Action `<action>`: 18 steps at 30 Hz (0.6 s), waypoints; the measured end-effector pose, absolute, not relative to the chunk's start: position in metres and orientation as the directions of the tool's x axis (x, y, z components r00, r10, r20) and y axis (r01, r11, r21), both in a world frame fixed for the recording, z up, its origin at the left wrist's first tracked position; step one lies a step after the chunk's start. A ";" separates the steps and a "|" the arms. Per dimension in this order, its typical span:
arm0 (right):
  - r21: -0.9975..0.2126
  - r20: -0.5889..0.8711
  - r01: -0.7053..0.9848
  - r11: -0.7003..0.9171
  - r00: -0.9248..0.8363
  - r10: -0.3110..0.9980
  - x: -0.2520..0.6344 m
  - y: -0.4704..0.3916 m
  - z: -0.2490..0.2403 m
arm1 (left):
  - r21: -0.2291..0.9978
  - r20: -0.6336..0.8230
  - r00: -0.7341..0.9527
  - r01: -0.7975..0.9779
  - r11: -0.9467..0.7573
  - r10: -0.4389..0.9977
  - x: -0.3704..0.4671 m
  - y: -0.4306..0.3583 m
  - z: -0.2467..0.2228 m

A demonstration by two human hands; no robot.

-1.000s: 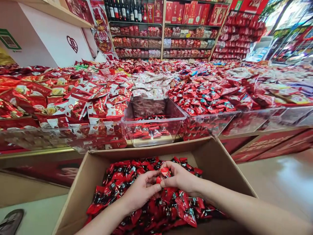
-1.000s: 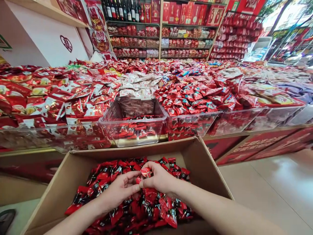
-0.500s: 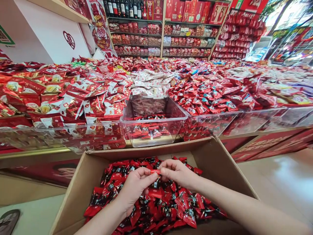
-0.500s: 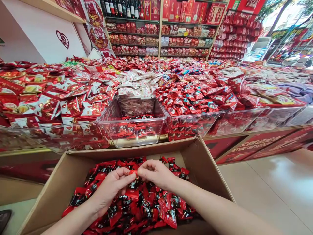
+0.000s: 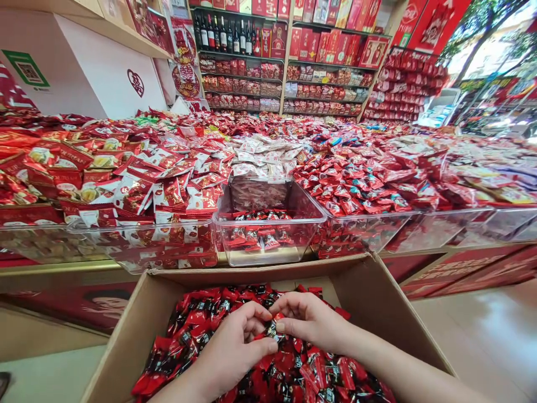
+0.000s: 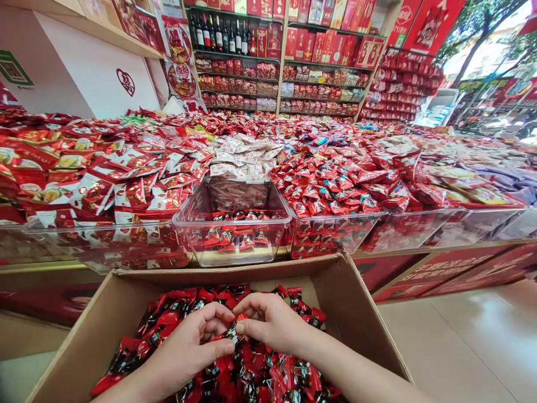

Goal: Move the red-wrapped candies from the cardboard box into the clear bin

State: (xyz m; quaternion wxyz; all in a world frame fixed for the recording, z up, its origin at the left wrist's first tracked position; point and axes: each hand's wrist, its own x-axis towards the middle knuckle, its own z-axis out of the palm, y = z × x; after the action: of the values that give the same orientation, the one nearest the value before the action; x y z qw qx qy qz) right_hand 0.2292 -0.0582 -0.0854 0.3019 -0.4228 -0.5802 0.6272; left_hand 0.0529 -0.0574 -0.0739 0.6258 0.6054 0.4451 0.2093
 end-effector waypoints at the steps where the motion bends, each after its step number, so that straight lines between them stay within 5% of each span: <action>1: -0.977 -0.207 0.147 -0.155 -0.470 0.858 0.230 -0.059 -0.083 | 0.947 -0.301 0.515 0.260 0.189 0.803 0.052 -0.057 -0.071; 5: -0.941 -0.280 0.305 -0.143 -0.470 0.837 0.237 -0.064 -0.047 | 0.977 -0.215 0.468 0.104 0.189 0.857 0.044 -0.050 -0.060; 13: -0.941 0.110 0.302 0.152 -0.151 0.982 0.250 0.015 0.082 | 0.960 -0.262 0.399 0.012 0.280 0.879 0.035 -0.045 -0.059; 18: -0.831 -0.343 0.495 -0.252 -0.101 0.934 0.236 0.089 0.064 | 0.961 -0.273 0.531 0.113 0.252 0.802 0.043 -0.056 -0.076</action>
State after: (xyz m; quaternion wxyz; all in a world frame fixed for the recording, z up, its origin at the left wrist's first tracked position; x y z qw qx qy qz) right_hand 0.2360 0.0891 0.0643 0.2291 -0.6299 -0.5671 0.4786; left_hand 0.0433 -0.0561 -0.0760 0.6758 0.5559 0.4116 0.2549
